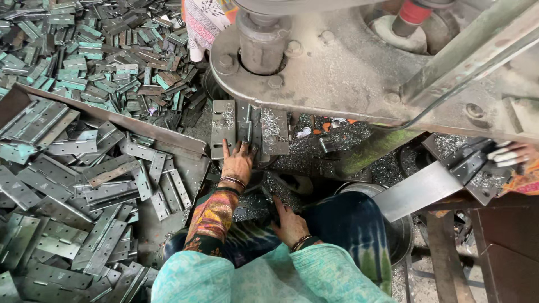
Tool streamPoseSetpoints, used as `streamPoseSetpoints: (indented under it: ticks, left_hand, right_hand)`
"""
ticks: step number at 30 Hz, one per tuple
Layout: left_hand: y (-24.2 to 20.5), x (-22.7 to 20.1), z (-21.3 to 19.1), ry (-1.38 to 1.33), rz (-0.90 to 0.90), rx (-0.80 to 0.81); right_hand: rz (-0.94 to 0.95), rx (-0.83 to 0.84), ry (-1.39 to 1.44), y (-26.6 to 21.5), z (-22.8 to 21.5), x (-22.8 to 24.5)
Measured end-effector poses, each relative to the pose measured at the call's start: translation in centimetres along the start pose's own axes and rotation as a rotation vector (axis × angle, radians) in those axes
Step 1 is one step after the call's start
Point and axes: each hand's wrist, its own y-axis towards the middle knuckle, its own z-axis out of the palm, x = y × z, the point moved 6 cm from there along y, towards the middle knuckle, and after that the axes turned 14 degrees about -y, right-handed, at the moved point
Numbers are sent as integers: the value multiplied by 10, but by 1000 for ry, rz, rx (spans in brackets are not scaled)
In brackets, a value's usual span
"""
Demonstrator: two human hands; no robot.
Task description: The person operates a hydraulic press machine, repeatedly picking up metal brackets from a bin, placing them into the press, and activating the machine to process them. The processed brackets are then discarded into a pile.
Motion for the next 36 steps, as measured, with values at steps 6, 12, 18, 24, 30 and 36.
streamPoseSetpoints:
  ticks: [6, 12, 18, 24, 30, 36]
  left_hand:
    - [-12, 0, 3, -39, 37, -79]
    - [-8, 0, -1, -134, 63, -169]
    - [1, 3, -1, -167, 89, -209]
    - [-22, 1, -7, 41, 86, -255]
    - [-16, 10, -15, 5, -106, -115]
    - [9, 8, -8, -67, -179, -172]
  right_hand:
    - [-16, -123, 90, -5, 10, -2]
    - [-48, -86, -80, 9, -13, -3]
    - [35, -44, -49, 10, 20, -10]
    - [50, -65, 19, 12, 68, -19]
    - [-42, -151, 31, 15, 20, -14]
    - [23, -31, -72, 10, -4, -7]
